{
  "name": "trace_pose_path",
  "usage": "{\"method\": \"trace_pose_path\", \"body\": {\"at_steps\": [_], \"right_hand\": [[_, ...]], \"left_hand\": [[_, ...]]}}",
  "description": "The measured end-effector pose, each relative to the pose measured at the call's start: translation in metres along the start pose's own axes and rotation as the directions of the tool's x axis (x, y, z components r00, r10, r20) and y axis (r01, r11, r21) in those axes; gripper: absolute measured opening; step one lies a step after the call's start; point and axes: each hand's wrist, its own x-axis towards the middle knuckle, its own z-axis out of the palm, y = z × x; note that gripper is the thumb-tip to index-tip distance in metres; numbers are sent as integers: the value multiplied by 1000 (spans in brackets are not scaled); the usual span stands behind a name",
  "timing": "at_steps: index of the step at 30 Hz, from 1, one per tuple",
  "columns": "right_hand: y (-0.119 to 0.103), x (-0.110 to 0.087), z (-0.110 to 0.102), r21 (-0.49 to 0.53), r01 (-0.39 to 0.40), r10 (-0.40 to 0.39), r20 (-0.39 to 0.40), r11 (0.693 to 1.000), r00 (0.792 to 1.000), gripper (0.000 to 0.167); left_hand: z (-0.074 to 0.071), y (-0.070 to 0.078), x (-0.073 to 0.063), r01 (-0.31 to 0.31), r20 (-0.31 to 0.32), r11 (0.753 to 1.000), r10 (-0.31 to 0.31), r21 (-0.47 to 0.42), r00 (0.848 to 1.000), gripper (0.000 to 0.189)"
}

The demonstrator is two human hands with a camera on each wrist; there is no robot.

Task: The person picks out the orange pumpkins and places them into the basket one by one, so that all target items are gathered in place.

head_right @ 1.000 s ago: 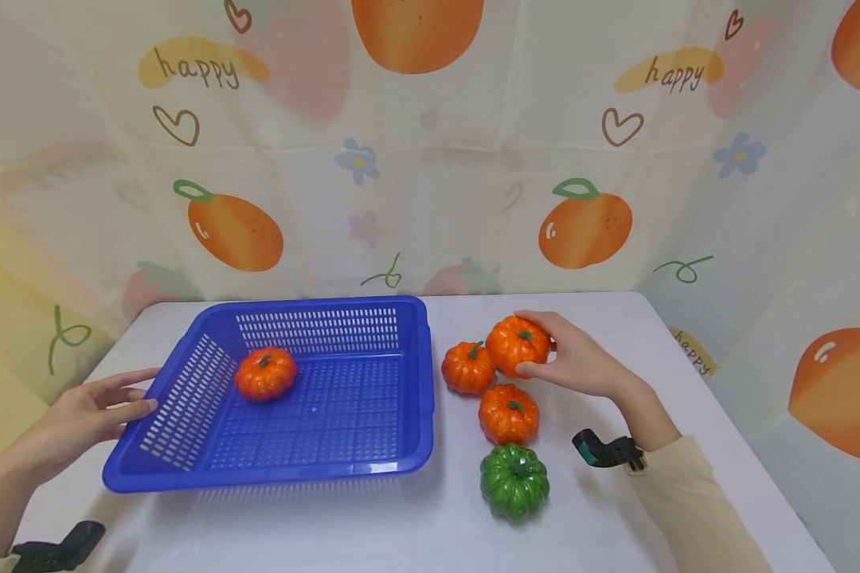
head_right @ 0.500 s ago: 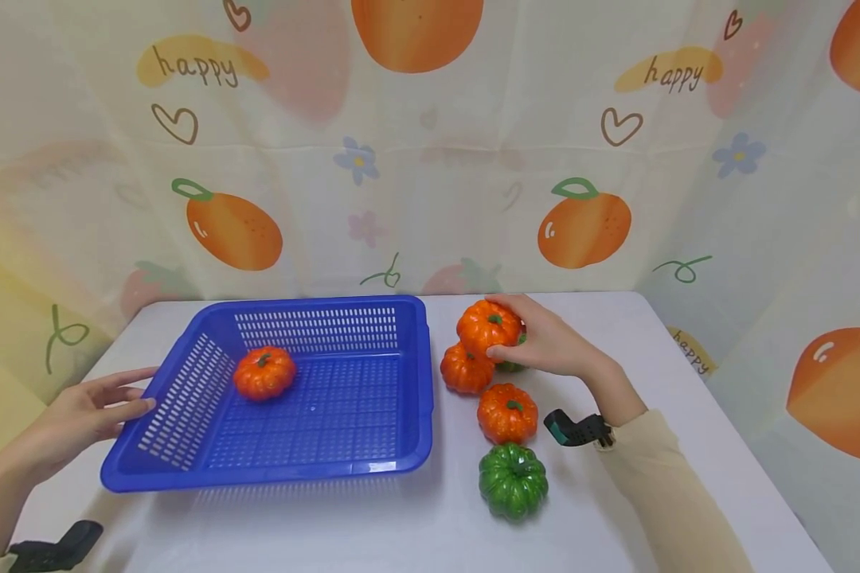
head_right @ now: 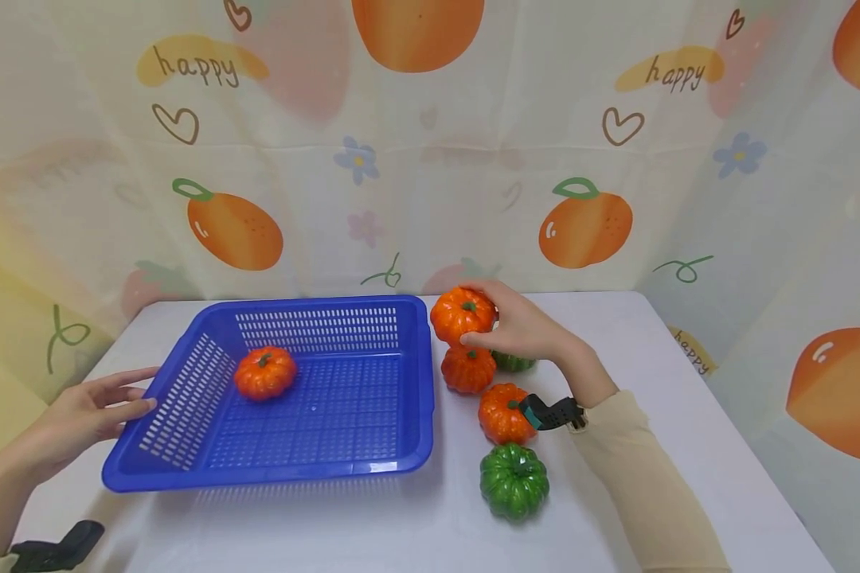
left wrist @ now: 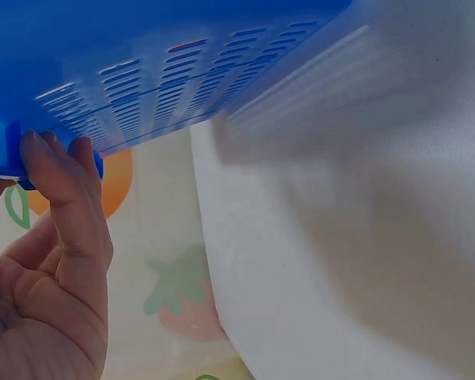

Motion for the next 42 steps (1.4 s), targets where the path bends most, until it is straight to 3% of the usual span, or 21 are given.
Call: {"method": "trace_pose_path", "body": {"at_steps": [9, 16, 27, 35, 42], "right_hand": [[-13, 19, 3, 49, 32, -33, 29, 998, 999, 69], [-24, 37, 12, 90, 152, -157, 53, 984, 986, 60], [-46, 54, 23, -56, 148, -143, 74, 987, 987, 68], [-58, 69, 37, -47, 189, -182, 128, 981, 975, 69], [-62, 80, 53, -48, 171, -161, 156, 984, 974, 69]], "left_hand": [[0, 1, -1, -9, 3, 1000, 9, 0, 1000, 69], [0, 0, -1, -7, 5, 1000, 7, -6, 1000, 69], [1, 1, -1, -9, 4, 1000, 9, -4, 1000, 69], [0, 0, -1, -16, 3, 1000, 16, -6, 1000, 69], [0, 2, -2, -13, 1, 1000, 13, 1, 1000, 69]]}}
